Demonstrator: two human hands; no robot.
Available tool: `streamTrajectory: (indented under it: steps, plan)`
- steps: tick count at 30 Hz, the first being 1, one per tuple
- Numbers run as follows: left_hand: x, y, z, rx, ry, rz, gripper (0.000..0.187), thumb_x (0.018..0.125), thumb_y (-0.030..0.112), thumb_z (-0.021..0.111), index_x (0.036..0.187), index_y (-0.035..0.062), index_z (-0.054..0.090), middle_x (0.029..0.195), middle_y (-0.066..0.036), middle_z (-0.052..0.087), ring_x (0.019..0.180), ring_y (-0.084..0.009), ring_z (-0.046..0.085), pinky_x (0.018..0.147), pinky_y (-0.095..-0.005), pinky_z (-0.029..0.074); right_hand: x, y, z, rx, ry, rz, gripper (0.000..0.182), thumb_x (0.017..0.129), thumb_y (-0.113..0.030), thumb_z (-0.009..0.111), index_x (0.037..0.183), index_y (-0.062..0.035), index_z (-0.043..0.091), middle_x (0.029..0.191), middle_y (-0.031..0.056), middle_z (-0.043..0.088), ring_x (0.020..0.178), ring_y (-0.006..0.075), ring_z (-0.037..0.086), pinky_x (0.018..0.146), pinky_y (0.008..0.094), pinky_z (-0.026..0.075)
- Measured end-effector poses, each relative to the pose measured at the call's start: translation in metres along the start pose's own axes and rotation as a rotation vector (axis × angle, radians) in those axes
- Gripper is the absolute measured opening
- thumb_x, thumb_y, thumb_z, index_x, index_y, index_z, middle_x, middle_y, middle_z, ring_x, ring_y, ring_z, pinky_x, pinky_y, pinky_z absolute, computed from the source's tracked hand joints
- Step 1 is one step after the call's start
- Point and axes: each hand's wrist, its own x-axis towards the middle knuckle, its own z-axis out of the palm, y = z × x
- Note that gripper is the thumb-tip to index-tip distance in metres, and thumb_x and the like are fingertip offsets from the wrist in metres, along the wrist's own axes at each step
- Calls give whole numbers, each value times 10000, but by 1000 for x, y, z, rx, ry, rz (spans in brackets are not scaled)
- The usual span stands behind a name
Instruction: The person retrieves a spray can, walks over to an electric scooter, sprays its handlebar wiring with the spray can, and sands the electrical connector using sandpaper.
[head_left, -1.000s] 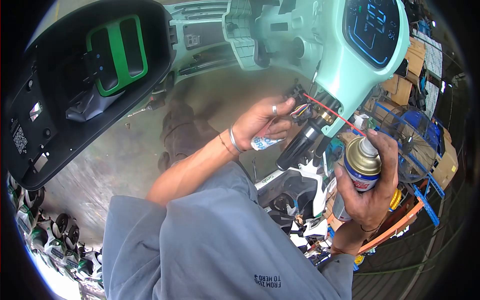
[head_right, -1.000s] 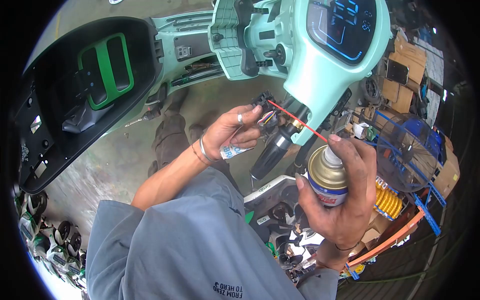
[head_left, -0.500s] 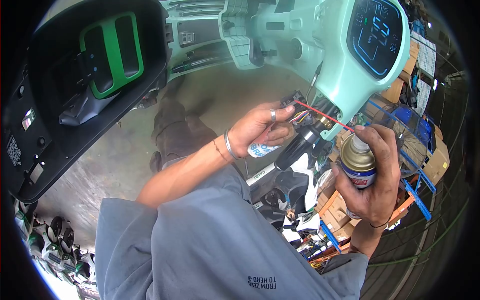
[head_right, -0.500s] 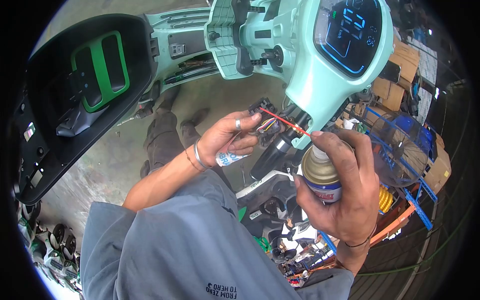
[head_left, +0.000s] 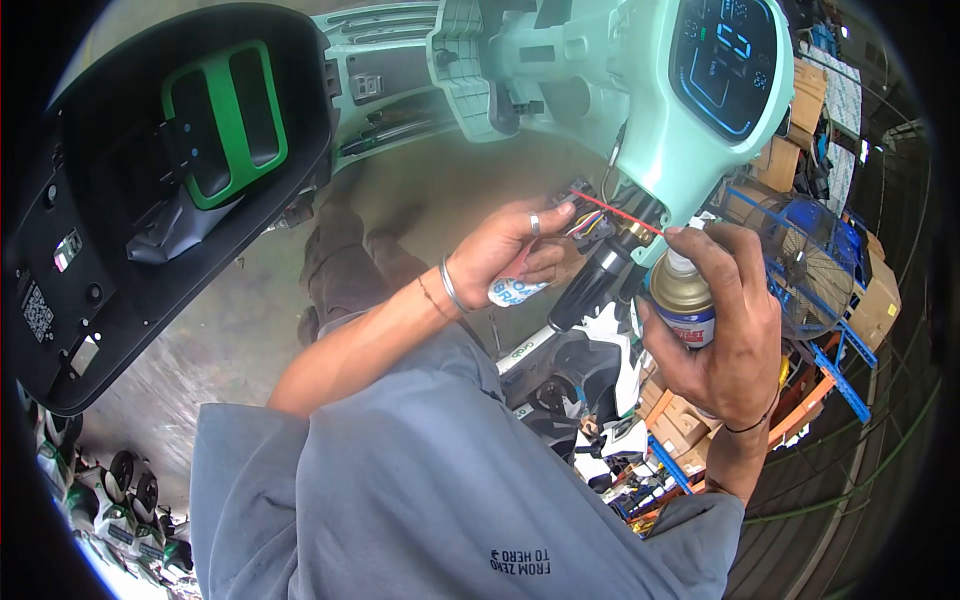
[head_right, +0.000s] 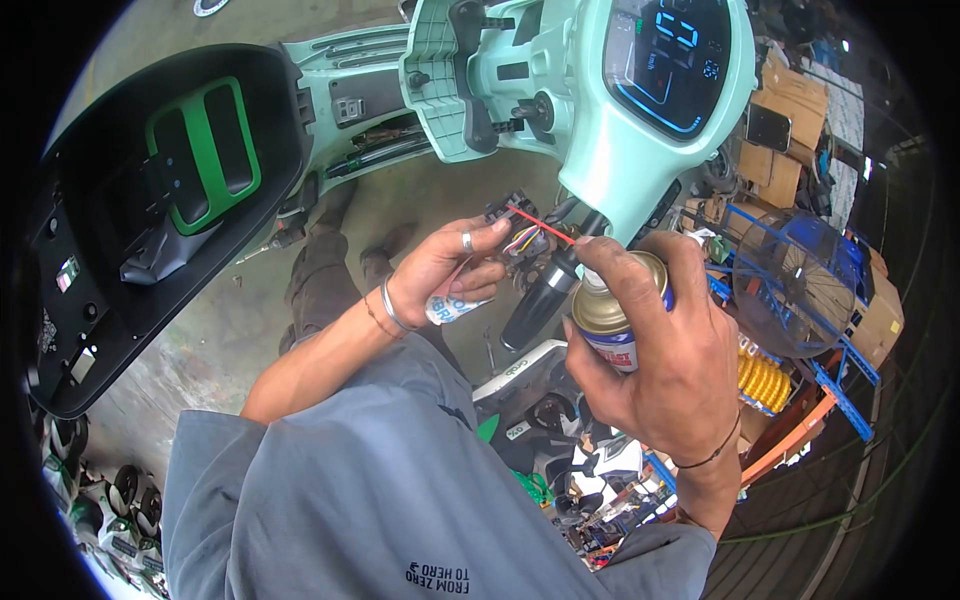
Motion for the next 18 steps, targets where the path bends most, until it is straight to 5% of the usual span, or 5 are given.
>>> streamTrajectory:
  steps: [3, 14, 18]
  plan:
    - [0, -1, 0, -3, 0, 0, 167, 1029, 233, 546, 1034, 66, 539, 721, 45, 444, 476, -26, 347, 408, -198, 291, 1, -3, -1, -32, 13, -12, 588, 686, -74, 790, 1234, -90, 578, 1089, 180, 575, 872, 361, 665, 698, 429, 559]
    - [-2, 3, 0, 3, -10, 0, 181, 1032, 231, 536, 1113, 70, 544, 793, 39, 504, 493, -26, 362, 411, -185, 319, 2, -7, 3, -79, 53, 6, 596, 687, -120, 789, 1251, -166, 603, 1046, 143, 525, 770, 330, 647, 619, 431, 530]
    - [-4, 4, 2, -5, 15, 6, 201, 1032, 241, 538, 1134, 67, 544, 821, 30, 527, 499, -23, 358, 412, -183, 322, 4, -13, 0, -66, -13, -14, 571, 691, -103, 797, 1223, -93, 592, 1081, 180, 577, 848, 369, 667, 682, 438, 555]
